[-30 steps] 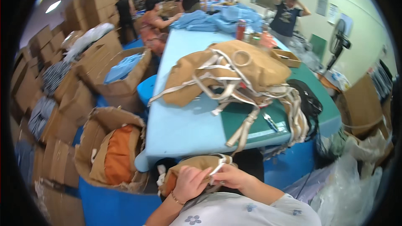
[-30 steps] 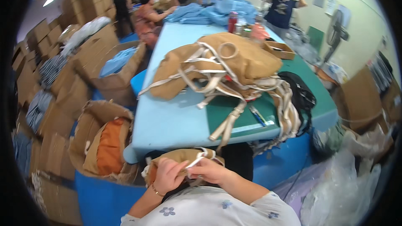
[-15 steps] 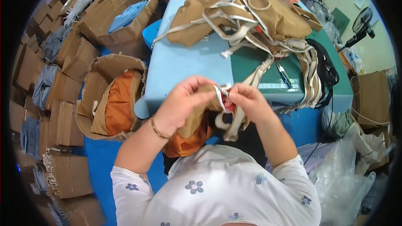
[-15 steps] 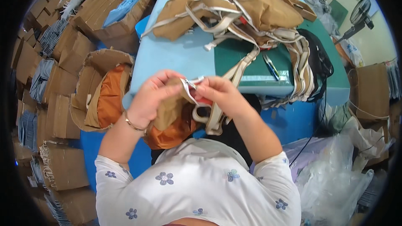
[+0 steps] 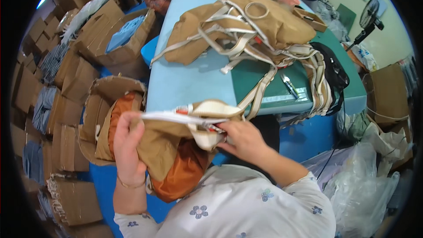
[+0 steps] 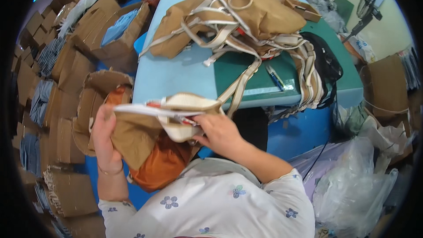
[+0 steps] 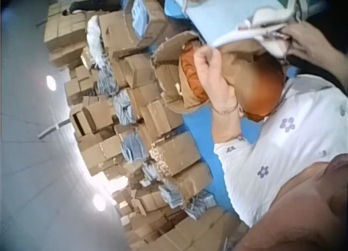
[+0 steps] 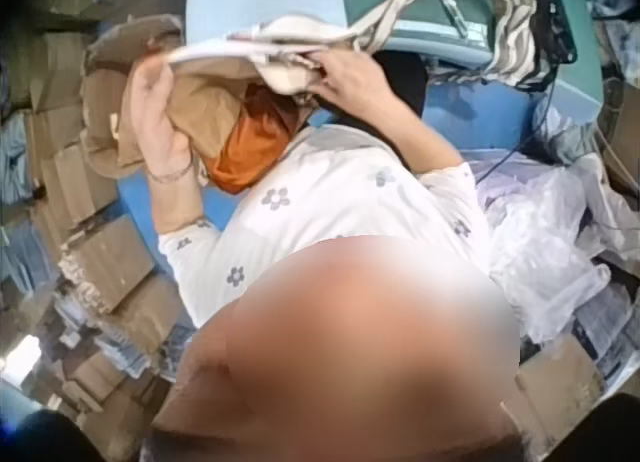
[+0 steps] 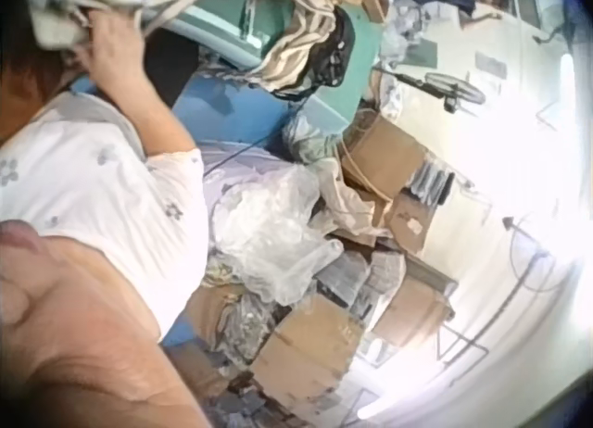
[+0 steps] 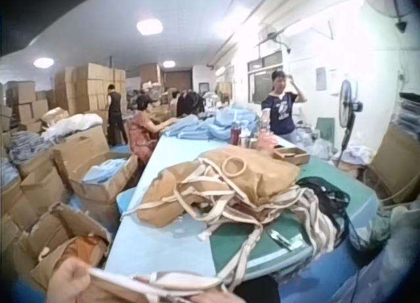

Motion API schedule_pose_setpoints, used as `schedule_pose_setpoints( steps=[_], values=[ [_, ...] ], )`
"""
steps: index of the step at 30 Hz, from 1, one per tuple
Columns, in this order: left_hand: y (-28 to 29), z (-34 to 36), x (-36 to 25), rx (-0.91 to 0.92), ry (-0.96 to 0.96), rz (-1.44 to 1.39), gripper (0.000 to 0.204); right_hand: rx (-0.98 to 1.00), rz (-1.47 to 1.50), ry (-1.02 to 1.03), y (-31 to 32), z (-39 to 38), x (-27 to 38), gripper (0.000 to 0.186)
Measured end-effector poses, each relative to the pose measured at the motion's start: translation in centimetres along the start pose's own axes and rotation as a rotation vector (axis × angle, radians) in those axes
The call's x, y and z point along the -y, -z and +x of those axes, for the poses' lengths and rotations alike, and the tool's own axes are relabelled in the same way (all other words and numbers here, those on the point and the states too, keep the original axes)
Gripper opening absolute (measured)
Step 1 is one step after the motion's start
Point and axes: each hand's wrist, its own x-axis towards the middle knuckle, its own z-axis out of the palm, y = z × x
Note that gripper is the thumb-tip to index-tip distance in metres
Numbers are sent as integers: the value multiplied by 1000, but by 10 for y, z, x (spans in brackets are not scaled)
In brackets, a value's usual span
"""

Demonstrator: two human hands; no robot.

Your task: Trimming loose threads and inspecting straps on manufactured bags at a finishing station.

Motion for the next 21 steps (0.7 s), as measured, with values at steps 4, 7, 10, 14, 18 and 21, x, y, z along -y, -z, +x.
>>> schedule_pose_setpoints(
  steps=[4,7,10,14,18,21],
  values=[
    [12,-15,27,161,-168,464,27,111,268,-380,-19,-18,9,51],
    [16,-23,41,324,-332,586,28,155,967,-479,-35,-38,-3,43],
    [25,-27,49,405,-424,601,28,121,1338,-571,-43,-49,-11,26],
    [25,-24,60,464,-492,626,28,162,1275,-618,-31,-59,-21,17],
    [40,-30,59,204,-416,287,26,49,1013,-686,-36,-75,-42,10],
    [68,-22,44,128,-391,169,25,113,902,-589,-41,-82,-46,10]
  ],
)
